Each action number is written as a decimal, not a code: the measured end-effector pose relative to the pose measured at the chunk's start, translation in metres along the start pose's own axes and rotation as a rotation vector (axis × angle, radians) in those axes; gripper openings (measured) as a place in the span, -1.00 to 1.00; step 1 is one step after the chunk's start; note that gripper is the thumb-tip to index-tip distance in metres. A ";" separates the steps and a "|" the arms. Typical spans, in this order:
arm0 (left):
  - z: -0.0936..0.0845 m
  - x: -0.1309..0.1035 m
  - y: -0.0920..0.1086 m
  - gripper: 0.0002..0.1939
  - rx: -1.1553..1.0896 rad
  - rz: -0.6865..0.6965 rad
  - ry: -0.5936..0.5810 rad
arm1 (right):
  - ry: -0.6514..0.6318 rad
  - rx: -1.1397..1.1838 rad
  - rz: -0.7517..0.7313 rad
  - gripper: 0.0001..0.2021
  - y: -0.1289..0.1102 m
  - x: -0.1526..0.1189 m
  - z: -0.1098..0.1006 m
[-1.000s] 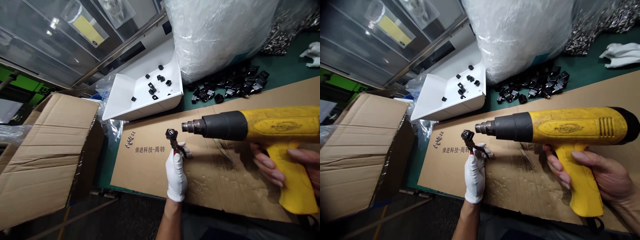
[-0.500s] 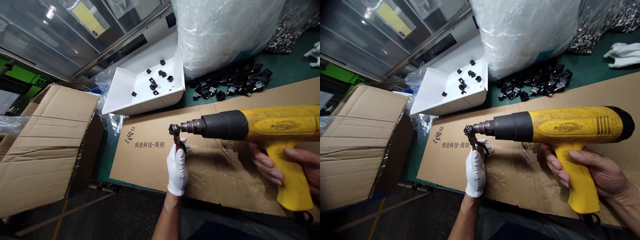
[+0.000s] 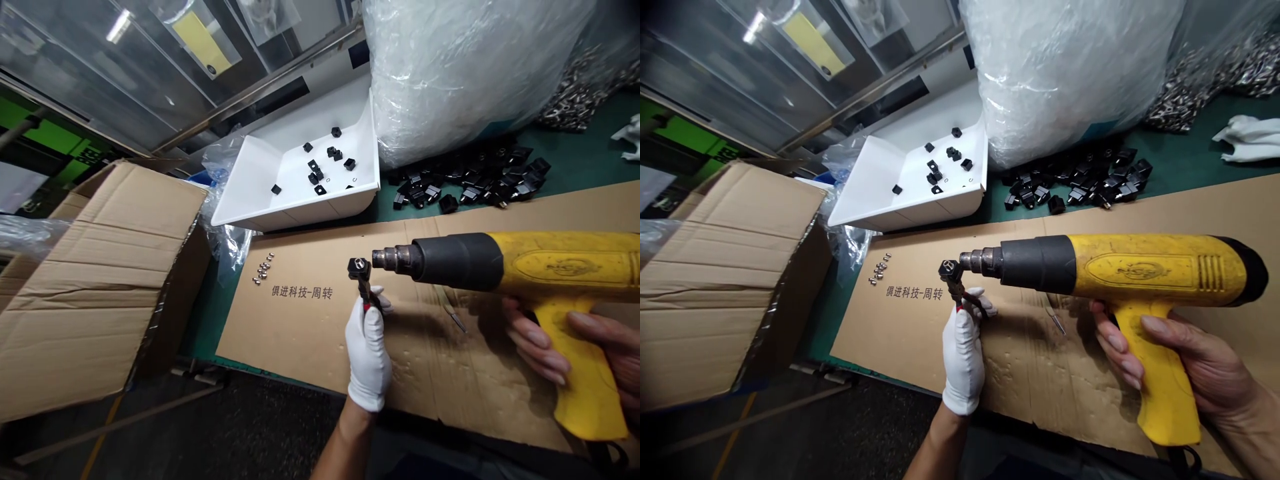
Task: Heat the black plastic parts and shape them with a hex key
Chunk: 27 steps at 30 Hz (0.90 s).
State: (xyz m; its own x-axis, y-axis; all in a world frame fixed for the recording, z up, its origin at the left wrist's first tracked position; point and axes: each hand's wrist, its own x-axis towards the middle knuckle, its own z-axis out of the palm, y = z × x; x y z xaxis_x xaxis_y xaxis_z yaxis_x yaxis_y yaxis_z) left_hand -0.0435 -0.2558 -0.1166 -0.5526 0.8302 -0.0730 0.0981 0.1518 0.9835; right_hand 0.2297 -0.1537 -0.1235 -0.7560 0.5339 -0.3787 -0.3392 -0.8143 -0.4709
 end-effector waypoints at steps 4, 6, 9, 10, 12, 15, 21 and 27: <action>0.004 -0.003 0.003 -0.46 0.019 0.054 0.030 | -0.035 0.000 -0.011 -0.62 0.002 0.001 -0.008; 0.004 -0.003 0.005 -0.47 0.020 0.051 0.032 | -0.048 0.007 -0.014 -0.61 0.004 0.003 -0.013; 0.004 -0.004 0.006 -0.49 0.016 0.051 0.026 | -0.049 0.013 -0.010 -0.60 0.004 0.004 -0.018; 0.005 -0.004 0.006 -0.49 0.011 0.050 0.025 | -0.052 0.011 -0.009 -0.60 0.004 0.004 -0.019; 0.005 -0.004 0.006 -0.50 -0.002 0.044 0.026 | -0.056 0.008 -0.008 -0.60 0.004 0.004 -0.018; 0.006 -0.004 0.005 -0.51 -0.018 0.025 0.033 | -0.053 0.019 0.001 -0.59 0.004 0.003 -0.018; 0.007 -0.004 0.005 -0.49 -0.021 0.023 0.033 | -0.049 0.009 0.002 -0.60 0.004 0.003 -0.018; 0.008 -0.004 0.005 -0.51 -0.035 0.026 0.039 | -0.045 -0.019 -0.010 -0.60 0.002 0.003 -0.016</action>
State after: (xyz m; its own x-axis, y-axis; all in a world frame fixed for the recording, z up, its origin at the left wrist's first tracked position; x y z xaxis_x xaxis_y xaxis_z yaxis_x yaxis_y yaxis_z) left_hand -0.0344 -0.2545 -0.1125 -0.5825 0.8118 -0.0414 0.0847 0.1112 0.9902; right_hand 0.2360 -0.1503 -0.1386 -0.7769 0.5312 -0.3380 -0.3365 -0.8040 -0.4902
